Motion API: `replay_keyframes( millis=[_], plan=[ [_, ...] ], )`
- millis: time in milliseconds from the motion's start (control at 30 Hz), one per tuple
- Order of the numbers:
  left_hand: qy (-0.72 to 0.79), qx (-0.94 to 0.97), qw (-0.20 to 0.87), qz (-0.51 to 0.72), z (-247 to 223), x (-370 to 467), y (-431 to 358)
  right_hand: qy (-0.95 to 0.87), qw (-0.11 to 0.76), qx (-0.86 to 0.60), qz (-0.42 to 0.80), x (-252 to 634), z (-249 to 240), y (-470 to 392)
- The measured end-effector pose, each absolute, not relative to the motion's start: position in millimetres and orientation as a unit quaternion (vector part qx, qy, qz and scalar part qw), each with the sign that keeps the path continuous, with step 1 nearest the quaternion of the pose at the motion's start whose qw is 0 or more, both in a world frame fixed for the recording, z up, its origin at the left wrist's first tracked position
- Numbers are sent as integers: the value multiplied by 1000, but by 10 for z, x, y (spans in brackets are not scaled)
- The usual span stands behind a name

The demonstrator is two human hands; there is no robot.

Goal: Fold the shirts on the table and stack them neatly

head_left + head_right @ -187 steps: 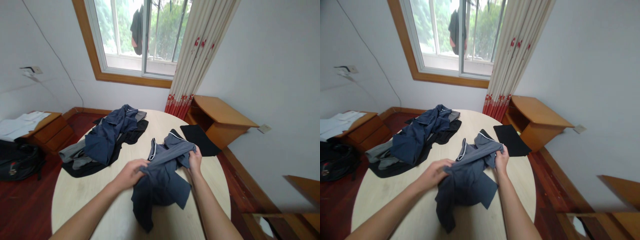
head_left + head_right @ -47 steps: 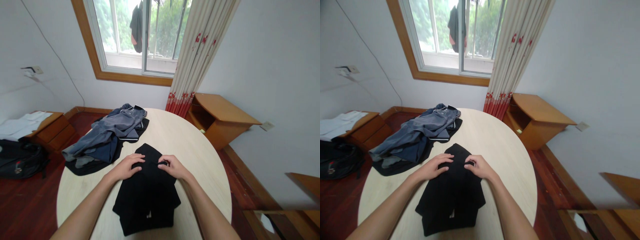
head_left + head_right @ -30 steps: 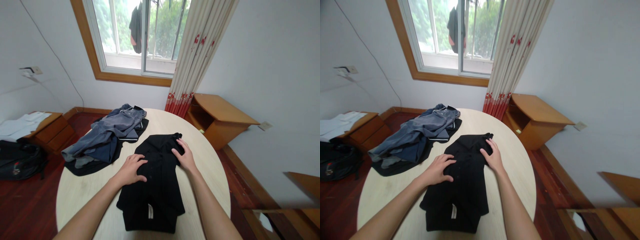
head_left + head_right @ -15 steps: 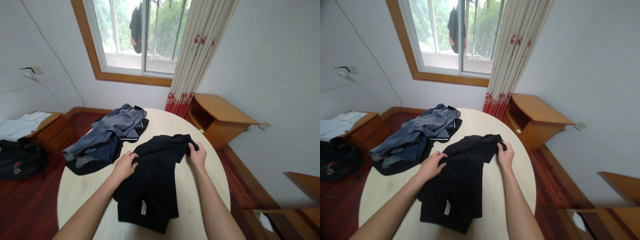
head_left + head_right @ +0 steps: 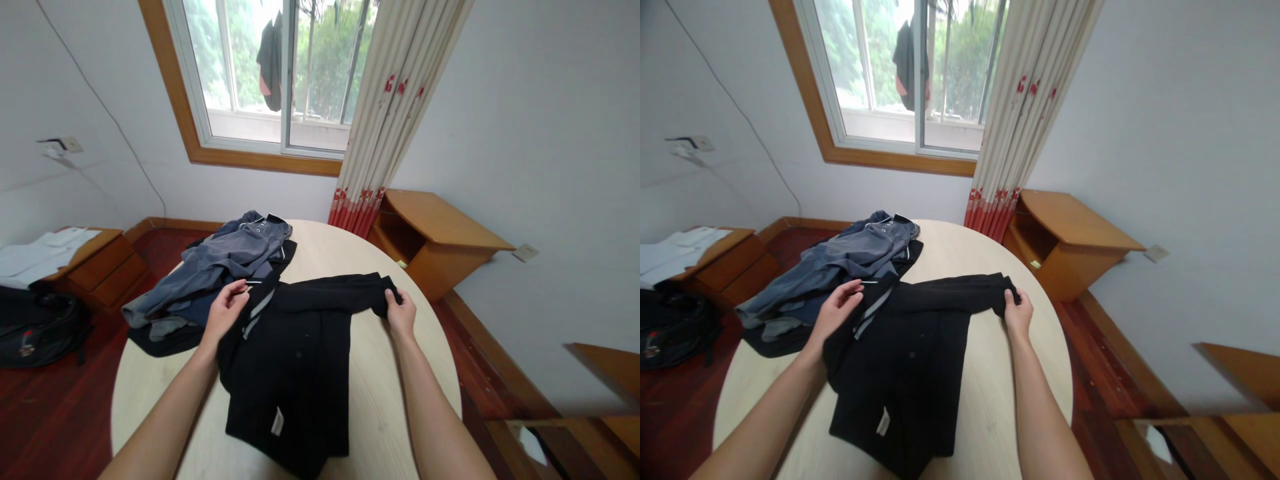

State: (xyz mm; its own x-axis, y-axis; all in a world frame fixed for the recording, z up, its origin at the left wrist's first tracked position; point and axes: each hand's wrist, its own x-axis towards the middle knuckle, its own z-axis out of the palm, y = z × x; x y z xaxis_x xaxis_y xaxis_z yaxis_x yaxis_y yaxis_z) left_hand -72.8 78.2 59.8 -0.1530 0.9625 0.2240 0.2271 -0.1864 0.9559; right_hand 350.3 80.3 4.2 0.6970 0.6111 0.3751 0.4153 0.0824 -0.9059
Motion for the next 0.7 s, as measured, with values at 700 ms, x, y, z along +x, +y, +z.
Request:
replay_keyframes(
  millis=[700],
  plan=[
    [576, 738, 206, 285, 416, -509, 644, -795, 120, -546, 236, 2476, 514, 438]
  ],
)
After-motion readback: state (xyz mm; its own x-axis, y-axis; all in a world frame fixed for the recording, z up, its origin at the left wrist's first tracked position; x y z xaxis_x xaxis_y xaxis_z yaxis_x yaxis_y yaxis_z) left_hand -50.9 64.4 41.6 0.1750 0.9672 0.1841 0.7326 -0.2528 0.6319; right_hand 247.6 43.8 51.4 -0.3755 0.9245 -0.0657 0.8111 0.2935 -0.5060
